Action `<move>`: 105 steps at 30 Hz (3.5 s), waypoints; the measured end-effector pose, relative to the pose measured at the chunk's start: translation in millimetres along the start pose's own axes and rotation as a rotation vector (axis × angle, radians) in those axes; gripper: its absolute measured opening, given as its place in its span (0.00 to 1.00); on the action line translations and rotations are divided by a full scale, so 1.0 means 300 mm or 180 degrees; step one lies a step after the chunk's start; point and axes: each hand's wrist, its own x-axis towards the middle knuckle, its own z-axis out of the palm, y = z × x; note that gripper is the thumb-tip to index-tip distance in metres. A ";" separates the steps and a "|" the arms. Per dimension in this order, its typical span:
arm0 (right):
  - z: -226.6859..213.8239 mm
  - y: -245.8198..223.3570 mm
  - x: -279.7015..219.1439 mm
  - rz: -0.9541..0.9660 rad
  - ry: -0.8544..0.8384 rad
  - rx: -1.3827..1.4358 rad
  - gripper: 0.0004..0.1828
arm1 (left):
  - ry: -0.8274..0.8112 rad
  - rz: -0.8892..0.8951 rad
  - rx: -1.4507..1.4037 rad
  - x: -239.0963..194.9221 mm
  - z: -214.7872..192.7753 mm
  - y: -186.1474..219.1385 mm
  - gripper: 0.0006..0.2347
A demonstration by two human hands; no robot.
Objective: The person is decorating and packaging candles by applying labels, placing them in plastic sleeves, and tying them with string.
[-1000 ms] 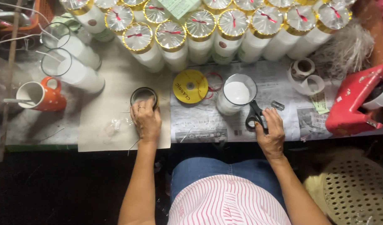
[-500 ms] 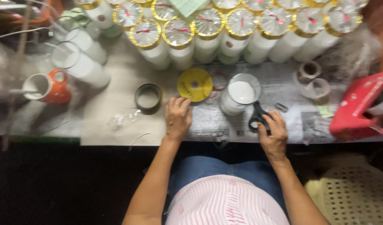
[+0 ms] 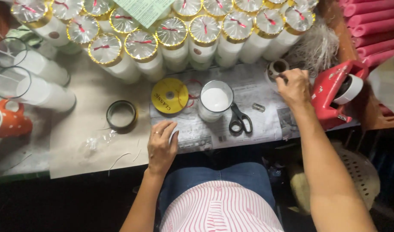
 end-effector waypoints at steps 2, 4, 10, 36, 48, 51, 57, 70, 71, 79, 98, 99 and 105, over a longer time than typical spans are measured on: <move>-0.032 -0.026 0.009 0.0036 -0.0023 -0.0204 0.06 | -0.0039 -0.0029 -0.0027 -0.023 0.006 -0.005 0.11; -0.006 -0.027 0.018 0.0067 -0.0047 -0.0387 0.08 | -0.0080 -0.0064 -0.0034 -0.043 0.004 0.001 0.11; -0.077 -0.219 0.150 0.0911 -0.1201 -0.0812 0.15 | -0.0315 -0.0112 -0.0213 -0.069 0.015 0.064 0.11; 0.042 -0.054 -0.041 0.2409 -0.1077 0.1695 0.15 | -0.1424 -0.3860 -0.4463 0.424 1.326 0.347 0.17; -0.122 -0.092 0.105 -0.0363 -0.0297 -0.0123 0.05 | -0.1087 -0.2325 -0.3137 0.506 1.165 0.430 0.10; -0.134 -0.087 0.115 -0.0504 -0.0308 -0.0207 0.04 | -0.1150 -0.1978 -0.2815 0.518 1.124 0.447 0.08; -0.117 -0.060 0.121 -0.0748 -0.0208 -0.0335 0.07 | -0.1152 -0.1661 -0.2512 0.560 0.990 0.497 0.10; -0.119 0.051 0.102 -0.0440 0.0011 0.0074 0.02 | -0.1121 -0.1884 -0.2226 0.539 0.997 0.450 0.10; -0.150 0.038 0.103 -0.0387 0.0127 0.0119 0.02 | -0.0980 -0.1747 -0.2152 0.556 0.925 0.481 0.15; -0.391 -0.305 -0.019 -0.0595 0.0330 -0.0225 0.05 | -0.0925 -0.1177 -0.3177 0.364 0.683 0.565 0.15; -0.472 -0.669 -0.205 0.1525 -0.0782 0.3632 0.04 | -0.1412 -0.2740 -0.4744 0.067 0.243 0.435 0.17; -0.482 -0.685 -0.201 0.1458 -0.0787 0.3617 0.03 | -0.1394 -0.2719 -0.4699 0.063 0.231 0.430 0.17; -0.534 -0.644 -0.213 0.0972 -0.0197 0.3261 0.02 | -0.0723 -0.2164 -0.3387 0.020 0.184 0.309 0.13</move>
